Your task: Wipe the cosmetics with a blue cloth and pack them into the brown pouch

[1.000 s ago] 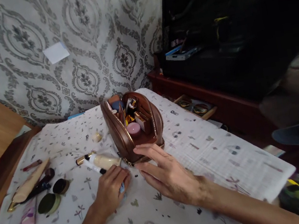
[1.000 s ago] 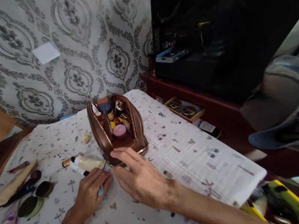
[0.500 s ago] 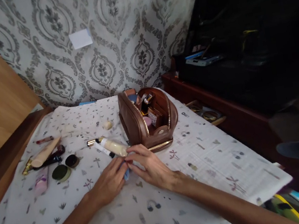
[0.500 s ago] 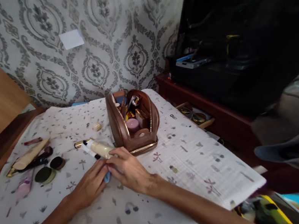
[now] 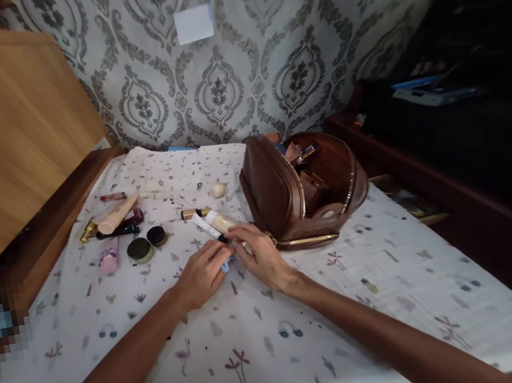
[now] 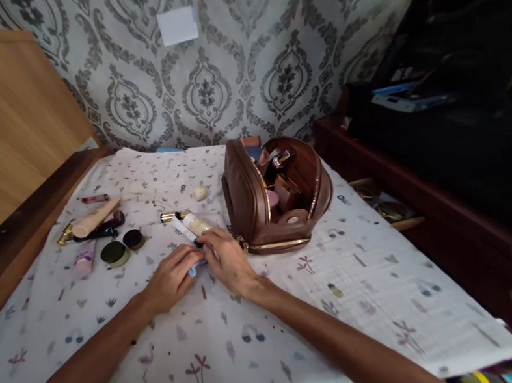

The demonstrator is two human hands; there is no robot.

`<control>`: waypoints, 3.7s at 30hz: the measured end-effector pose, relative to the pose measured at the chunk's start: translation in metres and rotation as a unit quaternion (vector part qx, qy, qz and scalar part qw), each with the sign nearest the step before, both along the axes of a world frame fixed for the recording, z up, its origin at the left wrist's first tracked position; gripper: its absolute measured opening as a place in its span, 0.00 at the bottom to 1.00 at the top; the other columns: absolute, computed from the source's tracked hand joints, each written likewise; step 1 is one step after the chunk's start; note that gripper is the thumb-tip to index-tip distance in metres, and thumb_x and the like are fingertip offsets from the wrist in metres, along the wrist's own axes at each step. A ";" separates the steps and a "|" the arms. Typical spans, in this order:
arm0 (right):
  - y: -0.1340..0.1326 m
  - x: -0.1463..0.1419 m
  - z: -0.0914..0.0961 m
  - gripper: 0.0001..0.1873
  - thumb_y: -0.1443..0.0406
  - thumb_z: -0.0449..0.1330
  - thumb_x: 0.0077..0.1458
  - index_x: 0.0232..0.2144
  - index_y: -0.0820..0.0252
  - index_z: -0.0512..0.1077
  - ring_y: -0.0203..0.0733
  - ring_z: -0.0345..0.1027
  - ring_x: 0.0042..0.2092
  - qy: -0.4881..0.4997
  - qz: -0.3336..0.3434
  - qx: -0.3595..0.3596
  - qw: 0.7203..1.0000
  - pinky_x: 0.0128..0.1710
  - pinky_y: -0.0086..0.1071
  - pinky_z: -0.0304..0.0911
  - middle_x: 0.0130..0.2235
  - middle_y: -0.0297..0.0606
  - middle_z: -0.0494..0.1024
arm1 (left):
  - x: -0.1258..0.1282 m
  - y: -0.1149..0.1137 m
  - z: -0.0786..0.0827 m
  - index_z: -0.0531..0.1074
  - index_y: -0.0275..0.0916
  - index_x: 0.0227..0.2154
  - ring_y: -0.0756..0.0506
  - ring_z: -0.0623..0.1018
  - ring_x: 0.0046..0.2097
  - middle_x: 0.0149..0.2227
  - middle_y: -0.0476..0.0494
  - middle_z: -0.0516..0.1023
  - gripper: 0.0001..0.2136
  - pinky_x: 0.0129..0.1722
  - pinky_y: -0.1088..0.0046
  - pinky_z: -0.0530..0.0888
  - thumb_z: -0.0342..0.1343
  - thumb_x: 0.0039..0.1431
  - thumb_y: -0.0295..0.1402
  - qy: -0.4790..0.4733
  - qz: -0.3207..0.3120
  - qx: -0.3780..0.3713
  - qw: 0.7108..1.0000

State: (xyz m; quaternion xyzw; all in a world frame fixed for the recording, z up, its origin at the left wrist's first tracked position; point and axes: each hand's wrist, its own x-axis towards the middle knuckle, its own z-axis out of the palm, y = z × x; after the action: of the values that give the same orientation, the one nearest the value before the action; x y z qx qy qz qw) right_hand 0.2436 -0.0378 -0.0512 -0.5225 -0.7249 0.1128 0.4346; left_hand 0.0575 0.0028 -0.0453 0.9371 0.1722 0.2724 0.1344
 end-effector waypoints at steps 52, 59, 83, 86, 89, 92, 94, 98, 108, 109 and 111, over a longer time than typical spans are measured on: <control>-0.015 -0.038 -0.001 0.02 0.65 0.59 0.55 0.31 0.58 0.71 0.33 0.62 0.24 0.196 -0.002 -0.201 0.960 0.24 0.26 0.58 0.26 0.29 0.73 | -0.020 0.042 -0.001 0.75 0.38 0.35 0.55 0.66 0.24 0.25 0.53 0.69 0.16 0.20 0.84 0.63 0.64 0.54 0.46 -0.348 0.251 -0.442 0.788; -0.016 -0.039 0.002 0.03 0.65 0.57 0.58 0.33 0.57 0.71 0.31 0.57 0.20 0.166 0.021 -0.249 0.954 0.21 0.25 0.55 0.24 0.27 0.67 | -0.015 0.041 0.001 0.75 0.36 0.29 0.56 0.61 0.19 0.21 0.55 0.66 0.18 0.13 0.84 0.58 0.69 0.46 0.47 -0.421 0.214 -0.523 0.709; -0.002 -0.027 0.004 0.19 0.50 0.65 0.53 0.26 0.59 0.72 0.34 0.58 0.24 0.341 0.017 -0.148 0.928 0.25 0.29 0.56 0.22 0.30 0.68 | -0.004 0.008 0.011 0.76 0.40 0.45 0.48 0.75 0.35 0.37 0.44 0.77 0.19 0.34 0.77 0.72 0.62 0.58 0.48 -0.244 0.078 -0.525 0.811; -0.001 -0.027 0.005 0.20 0.49 0.66 0.52 0.26 0.59 0.72 0.35 0.59 0.25 0.375 0.019 -0.150 0.915 0.25 0.29 0.57 0.23 0.31 0.70 | -0.004 0.010 0.008 0.75 0.40 0.43 0.50 0.74 0.33 0.34 0.46 0.76 0.20 0.32 0.78 0.71 0.63 0.56 0.50 -0.252 0.080 -0.537 0.801; -0.002 -0.029 0.004 0.21 0.48 0.66 0.52 0.27 0.60 0.73 0.36 0.62 0.25 0.368 0.032 -0.160 0.915 0.26 0.30 0.60 0.24 0.34 0.74 | -0.003 0.012 0.004 0.73 0.39 0.42 0.52 0.73 0.27 0.29 0.51 0.73 0.23 0.27 0.78 0.72 0.66 0.52 0.51 -0.259 0.090 -0.584 0.764; -0.003 -0.030 0.003 0.21 0.47 0.66 0.52 0.29 0.60 0.75 0.37 0.63 0.25 0.354 0.045 -0.165 0.920 0.25 0.30 0.60 0.26 0.35 0.76 | -0.002 0.014 0.002 0.70 0.40 0.42 0.53 0.71 0.21 0.24 0.55 0.71 0.26 0.21 0.79 0.70 0.66 0.49 0.54 -0.269 0.113 -0.616 0.732; -0.003 -0.029 0.004 0.21 0.47 0.66 0.52 0.32 0.59 0.76 0.37 0.63 0.25 0.356 0.044 -0.158 0.920 0.24 0.30 0.59 0.26 0.35 0.76 | -0.002 0.014 0.002 0.70 0.40 0.39 0.53 0.71 0.21 0.23 0.55 0.70 0.25 0.20 0.80 0.69 0.65 0.49 0.55 -0.274 0.127 -0.597 0.743; -0.003 -0.026 0.007 0.24 0.44 0.65 0.52 0.33 0.59 0.76 0.34 0.59 0.23 0.395 -0.004 -0.147 0.907 0.21 0.29 0.56 0.24 0.33 0.73 | -0.004 0.016 0.004 0.69 0.39 0.36 0.54 0.70 0.20 0.22 0.56 0.68 0.23 0.18 0.82 0.66 0.65 0.50 0.54 -0.265 0.144 -0.557 0.774; -0.004 -0.028 0.013 0.22 0.49 0.68 0.48 0.36 0.60 0.74 0.37 0.69 0.29 0.469 -0.007 -0.175 0.865 0.23 0.28 0.61 0.29 0.37 0.78 | 0.000 0.024 0.002 0.69 0.38 0.36 0.56 0.67 0.19 0.21 0.58 0.67 0.27 0.17 0.81 0.67 0.72 0.41 0.50 -0.423 0.178 -0.593 0.662; -0.004 -0.028 0.013 0.22 0.49 0.68 0.48 0.37 0.60 0.74 0.38 0.69 0.29 0.468 -0.009 -0.175 0.866 0.23 0.28 0.61 0.29 0.36 0.78 | 0.000 0.025 0.003 0.69 0.38 0.35 0.57 0.66 0.19 0.22 0.58 0.68 0.26 0.19 0.81 0.68 0.72 0.40 0.49 -0.431 0.179 -0.596 0.653; -0.004 -0.028 0.012 0.22 0.50 0.69 0.48 0.37 0.60 0.74 0.38 0.70 0.30 0.458 -0.014 -0.176 0.871 0.23 0.28 0.61 0.29 0.36 0.78 | -0.001 0.026 0.005 0.69 0.39 0.35 0.56 0.69 0.21 0.24 0.57 0.70 0.25 0.22 0.79 0.71 0.73 0.40 0.46 -0.437 0.190 -0.602 0.640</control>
State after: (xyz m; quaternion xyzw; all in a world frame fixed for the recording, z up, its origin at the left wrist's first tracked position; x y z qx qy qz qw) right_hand 0.2161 -0.0416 -0.0387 -0.4901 -0.4050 0.4594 0.6203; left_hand 0.0568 0.0291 -0.0406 0.3675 0.3934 0.5059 0.6740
